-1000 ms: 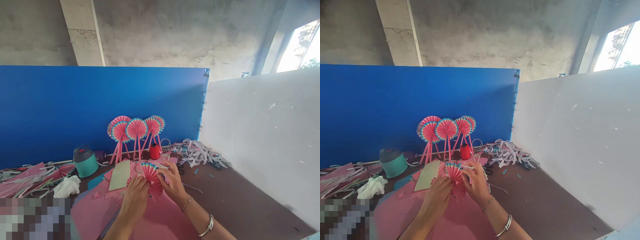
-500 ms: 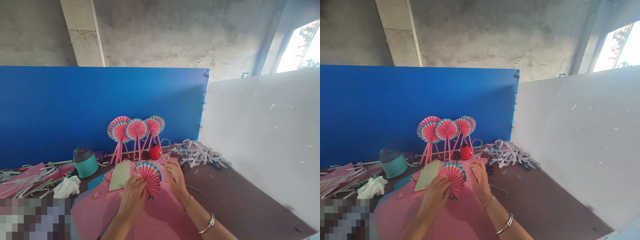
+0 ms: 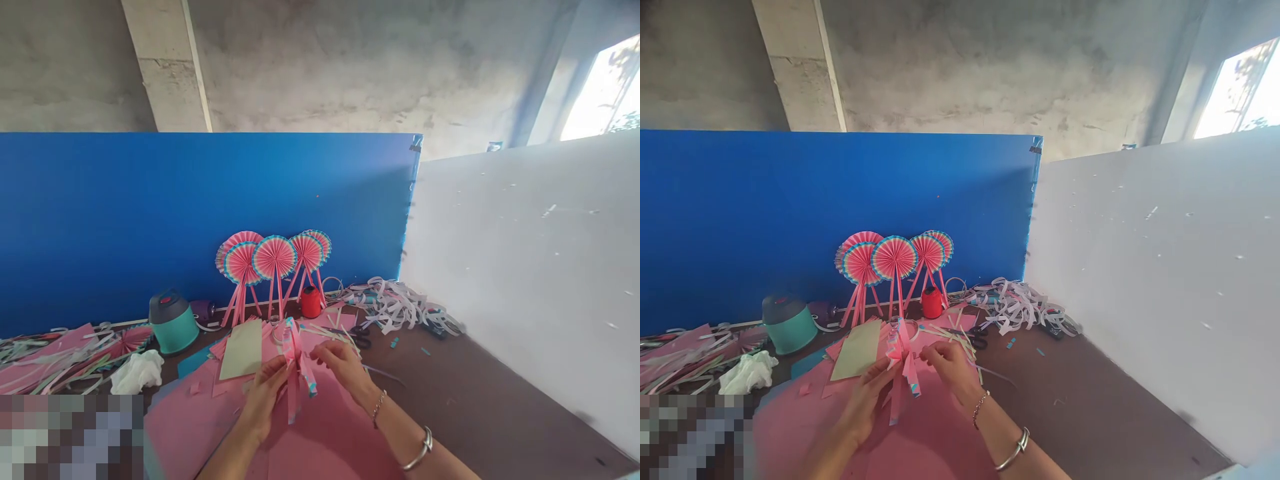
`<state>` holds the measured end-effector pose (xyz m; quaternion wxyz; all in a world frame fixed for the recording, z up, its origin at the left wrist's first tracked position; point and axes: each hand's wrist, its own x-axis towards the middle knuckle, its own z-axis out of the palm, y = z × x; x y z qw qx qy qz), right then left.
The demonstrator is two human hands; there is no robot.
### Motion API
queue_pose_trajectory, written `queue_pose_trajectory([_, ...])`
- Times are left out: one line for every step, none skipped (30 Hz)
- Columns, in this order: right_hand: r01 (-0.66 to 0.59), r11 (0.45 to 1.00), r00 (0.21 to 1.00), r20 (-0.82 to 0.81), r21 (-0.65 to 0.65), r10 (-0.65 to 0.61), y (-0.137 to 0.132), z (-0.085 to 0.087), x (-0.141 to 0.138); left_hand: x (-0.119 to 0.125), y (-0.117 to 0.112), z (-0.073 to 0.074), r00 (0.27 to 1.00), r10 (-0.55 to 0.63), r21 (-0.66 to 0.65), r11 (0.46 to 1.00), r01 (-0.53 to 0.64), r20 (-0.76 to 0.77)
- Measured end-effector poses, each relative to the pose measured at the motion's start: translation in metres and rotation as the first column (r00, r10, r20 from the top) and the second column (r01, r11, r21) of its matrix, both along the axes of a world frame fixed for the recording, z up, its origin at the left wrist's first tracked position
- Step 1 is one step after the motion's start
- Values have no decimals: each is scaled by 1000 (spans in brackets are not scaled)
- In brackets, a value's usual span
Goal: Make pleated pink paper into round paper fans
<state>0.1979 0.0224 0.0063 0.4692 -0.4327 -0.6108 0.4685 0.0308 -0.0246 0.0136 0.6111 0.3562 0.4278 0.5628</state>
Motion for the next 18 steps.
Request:
queue_pose_trajectory([-52, 997, 999, 3, -59, 53, -3, 1, -2, 0, 0, -1, 999, -7, 22, 1000, 8, -41])
queue_pose_trajectory([-92, 991, 996, 11, -96, 93, -5, 1, -3, 1, -1, -1, 996, -22, 46, 999, 26, -83])
queue_pose_trajectory([-123, 985, 992, 12, -119, 126, -6, 1, -4, 1, -1, -1, 991, -49, 68, 996, 57, -123])
queue_pose_trajectory([-155, 978, 988, -7, -142, 156, -8, 1, -4, 2, -1, 0, 984, -81, 87, 992, 96, -156])
queue_pose_trajectory([-183, 970, 983, -32, -162, 180, -9, 1, -4, 3, -2, 1, 977, -113, 104, 986, 134, -181])
queue_pose_trajectory([-207, 962, 978, -59, -179, 199, -9, 1, -4, 3, -2, 1, 970, -142, 119, 979, 167, -196])
queue_pose_trajectory([-226, 955, 973, -85, -192, 213, -10, 1, -4, 4, -2, 2, 965, -168, 131, 972, 197, -202])
queue_pose_trajectory([-240, 950, 969, -110, -202, 221, -11, 1, -4, 5, -1, 2, 961, -184, 142, 966, 215, -204])
queue_pose_trajectory([-252, 945, 965, -133, -209, 228, -11, 1, -4, 5, -1, 2, 960, -192, 148, 963, 225, -206])
queue_pose_trajectory([-262, 941, 960, -155, -213, 233, -11, 2, -4, 5, 0, 2, 958, -196, 152, 961, 230, -209])
queue_pose_trajectory([-273, 937, 955, -179, -216, 237, -11, 2, -4, 5, 0, 1, 957, -197, 157, 960, 232, -212])
queue_pose_trajectory([-284, 933, 949, -202, -221, 241, -11, 2, -5, 5, 1, 0, 956, -197, 163, 959, 234, -216])
queue_pose_trajectory([-295, 928, 943, -223, -228, 245, -12, 2, -5, 5, 2, -1, 956, -196, 169, 957, 235, -219])
queue_pose_trajectory([-305, 922, 938, -241, -237, 248, -12, 2, -5, 4, 2, -3, 956, -194, 174, 956, 235, -222])
queue_pose_trajectory([-311, 918, 934, -257, -245, 248, -12, 2, -5, 4, 3, -4, 956, -191, 177, 956, 233, -223])
queue_pose_trajectory([-315, 915, 930, -273, -251, 245, -12, 3, -5, 3, 3, -6, 957, -188, 181, 956, 230, -223])
queue_pose_trajectory([-321, 912, 925, -292, -255, 244, -12, 3, -5, 3, 4, -7, 957, -188, 184, 956, 230, -222])
queue_pose_trajectory([-328, 909, 918, -313, -258, 242, -12, 3, -6, 3, 4, -8, 956, -190, 188, 954, 233, -222])
